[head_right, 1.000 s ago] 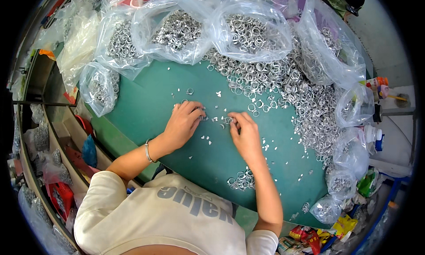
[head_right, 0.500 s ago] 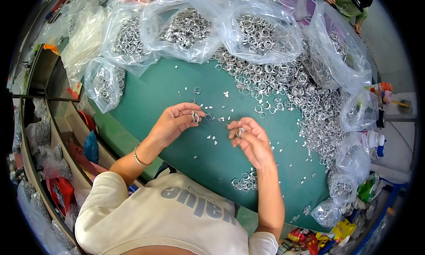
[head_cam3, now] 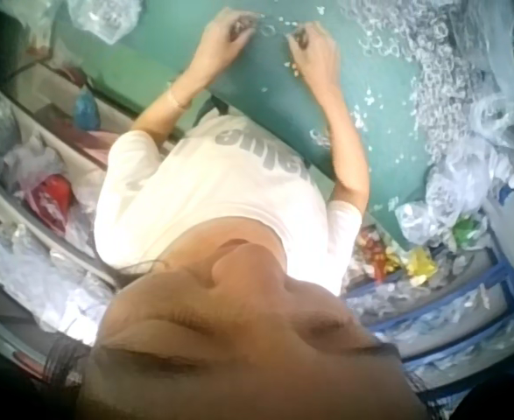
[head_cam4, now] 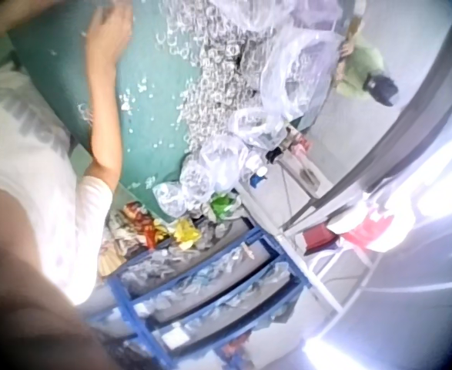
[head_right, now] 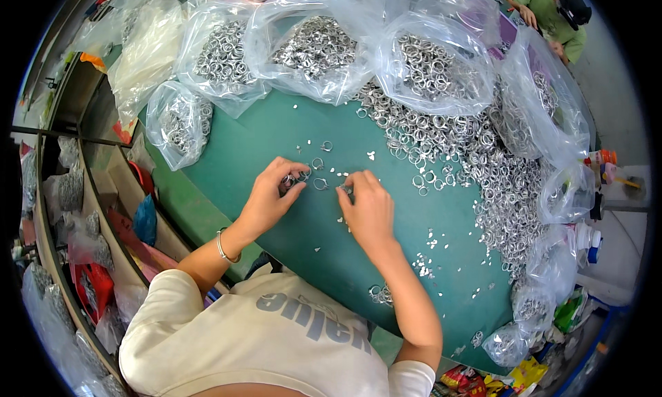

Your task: The person sorts through a large pile of small metal rings and star-shaped components on a green table by hand, picking up specific items and moving them to different areas.

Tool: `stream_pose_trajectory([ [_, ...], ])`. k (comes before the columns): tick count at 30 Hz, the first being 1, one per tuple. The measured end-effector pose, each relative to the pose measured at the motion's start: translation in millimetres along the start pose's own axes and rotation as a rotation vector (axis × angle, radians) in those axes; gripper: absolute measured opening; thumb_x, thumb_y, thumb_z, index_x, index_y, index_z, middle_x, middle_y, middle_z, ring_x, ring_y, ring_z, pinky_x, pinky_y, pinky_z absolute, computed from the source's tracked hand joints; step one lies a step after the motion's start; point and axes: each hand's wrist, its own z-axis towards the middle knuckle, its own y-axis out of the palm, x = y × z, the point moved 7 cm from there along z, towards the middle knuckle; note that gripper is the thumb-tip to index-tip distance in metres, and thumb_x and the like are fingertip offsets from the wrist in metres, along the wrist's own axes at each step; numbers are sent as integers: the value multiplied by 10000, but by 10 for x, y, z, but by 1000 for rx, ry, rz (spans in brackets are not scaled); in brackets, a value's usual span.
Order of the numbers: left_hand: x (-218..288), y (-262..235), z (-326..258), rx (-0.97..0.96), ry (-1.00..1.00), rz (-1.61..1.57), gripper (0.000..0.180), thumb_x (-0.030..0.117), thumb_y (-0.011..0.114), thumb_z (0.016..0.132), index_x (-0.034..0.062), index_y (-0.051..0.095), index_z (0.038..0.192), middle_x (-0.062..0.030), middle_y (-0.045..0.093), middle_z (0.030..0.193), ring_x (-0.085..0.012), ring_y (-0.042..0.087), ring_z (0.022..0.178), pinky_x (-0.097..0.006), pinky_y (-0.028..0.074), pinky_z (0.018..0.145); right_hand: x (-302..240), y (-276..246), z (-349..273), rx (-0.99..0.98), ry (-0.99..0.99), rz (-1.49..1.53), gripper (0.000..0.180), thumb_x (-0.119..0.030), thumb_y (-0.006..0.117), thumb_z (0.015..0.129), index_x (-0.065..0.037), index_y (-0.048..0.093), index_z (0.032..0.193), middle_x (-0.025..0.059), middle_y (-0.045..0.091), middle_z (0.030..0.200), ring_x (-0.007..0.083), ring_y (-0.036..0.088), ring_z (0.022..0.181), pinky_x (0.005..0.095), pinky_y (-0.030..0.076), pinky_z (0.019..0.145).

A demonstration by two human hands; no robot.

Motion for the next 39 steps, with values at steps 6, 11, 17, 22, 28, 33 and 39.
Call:
stream_pose_trajectory([
  [6, 11, 25, 12, 93, 149, 261, 308, -5, 659, 746, 28, 548, 1031, -121, 482, 956, -293, 522, 837, -357, 449, 737, 49, 198, -149, -456, 444, 1640, 239, 35, 547, 810, -42, 518, 1035, 99, 553, 945, 119, 475, 643, 228, 367, 533],
  [11, -63, 6, 26, 87, 101, 196, 264, -20, 640, 760, 15, 548, 1005, -114, 505, 953, -260, 544, 801, -326, 459, 732, 111, 284, 17, -333, 247, 866, 183, -62, 621, 816, -41, 566, 989, 37, 585, 838, 147, 496, 600, 257, 401, 541],
  [17, -278, -66, 85, -120, -299, -349, 191, -13, 573, 804, -10, 560, 994, -91, 566, 895, -157, 562, 763, -266, 457, 684, -170, 295, 75, -126, -49, -68, 149, -77, 649, 777, -24, 594, 904, 79, 604, 791, 213, 548, 607, 293, 431, 536],
  [22, -302, 2, 107, -212, -452, -1478, 167, 53, 585, 799, 24, 553, 960, -56, 529, 858, -138, 513, 743, -270, 445, 676, 167, 340, 39, -348, 314, 1138, 110, -123, 626, 838, -39, 571, 882, 70, 597, 787, 170, 562, 633, 261, 417, 474],
  [28, -256, -107, 169, -1, -157, -400, 214, 81, 660, 761, 34, 544, 936, -69, 487, 807, -170, 501, 673, -295, 424, 601, 166, 271, 276, -144, 399, 1110, 177, -175, 537, 914, -60, 514, 782, 38, 561, 667, 98, 509, 521, 215, 369, 419],
  [33, -74, -38, 157, 111, 73, 263, 206, 86, 689, 760, 14, 564, 906, -114, 487, 767, -270, 501, 610, -352, 427, 575, -190, 200, 383, -15, -35, 69, 85, -134, 537, 887, -52, 521, 901, 100, 576, 574, 287, 579, 492, 383, 434, 441],
  [39, -187, -47, 264, -25, 4, 27, 196, 21, 644, 777, 21, 549, 948, -64, 460, 691, -148, 471, 555, -286, 392, 523, -182, 249, 378, -88, -135, 30, 123, -138, 578, 854, -29, 563, 908, 119, 579, 580, 283, 597, 525, 348, 447, 470],
])
